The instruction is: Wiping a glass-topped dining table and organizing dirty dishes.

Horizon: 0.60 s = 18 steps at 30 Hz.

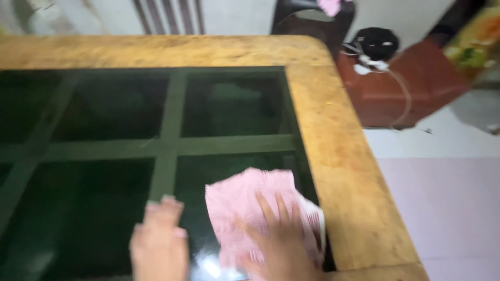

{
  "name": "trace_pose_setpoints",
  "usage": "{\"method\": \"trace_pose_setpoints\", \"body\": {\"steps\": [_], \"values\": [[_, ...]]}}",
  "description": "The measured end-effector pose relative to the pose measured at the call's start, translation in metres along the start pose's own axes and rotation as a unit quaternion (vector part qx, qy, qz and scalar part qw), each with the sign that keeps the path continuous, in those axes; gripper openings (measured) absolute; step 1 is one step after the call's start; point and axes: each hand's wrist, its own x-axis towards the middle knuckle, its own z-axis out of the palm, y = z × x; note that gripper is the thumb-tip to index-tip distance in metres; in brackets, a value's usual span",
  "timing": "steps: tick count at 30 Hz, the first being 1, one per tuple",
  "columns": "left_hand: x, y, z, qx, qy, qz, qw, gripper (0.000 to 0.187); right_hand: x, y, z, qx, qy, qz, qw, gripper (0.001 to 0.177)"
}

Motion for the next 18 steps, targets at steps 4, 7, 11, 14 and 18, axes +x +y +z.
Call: {"method": "trace_pose_setpoints", "body": {"steps": [4,7,11,14,18], "values": [[0.019,-0.059,-0.022,0.085,0.013,-0.069,0.994,0.064,0.077,0.029,0.055,0.071,-0.013,0.029,0.997,0.069],[0.029,-0.049,-0.028,0.11,0.003,-0.064,0.992,0.065,0.135,0.084,0.096,0.077,-0.013,0.108,0.991,0.079],[0.031,-0.052,-0.028,0.128,-0.003,-0.07,0.989,0.067,0.153,0.228,0.136,0.022,0.032,0.182,0.983,0.079],[0.03,-0.05,-0.029,0.136,-0.01,-0.072,0.988,0.067,0.121,0.332,0.124,-0.114,-0.098,0.289,0.945,0.049],[0.032,-0.045,-0.032,0.114,-0.002,-0.07,0.991,0.066,0.041,0.378,0.062,-0.193,0.054,0.194,0.96,0.052]]}}
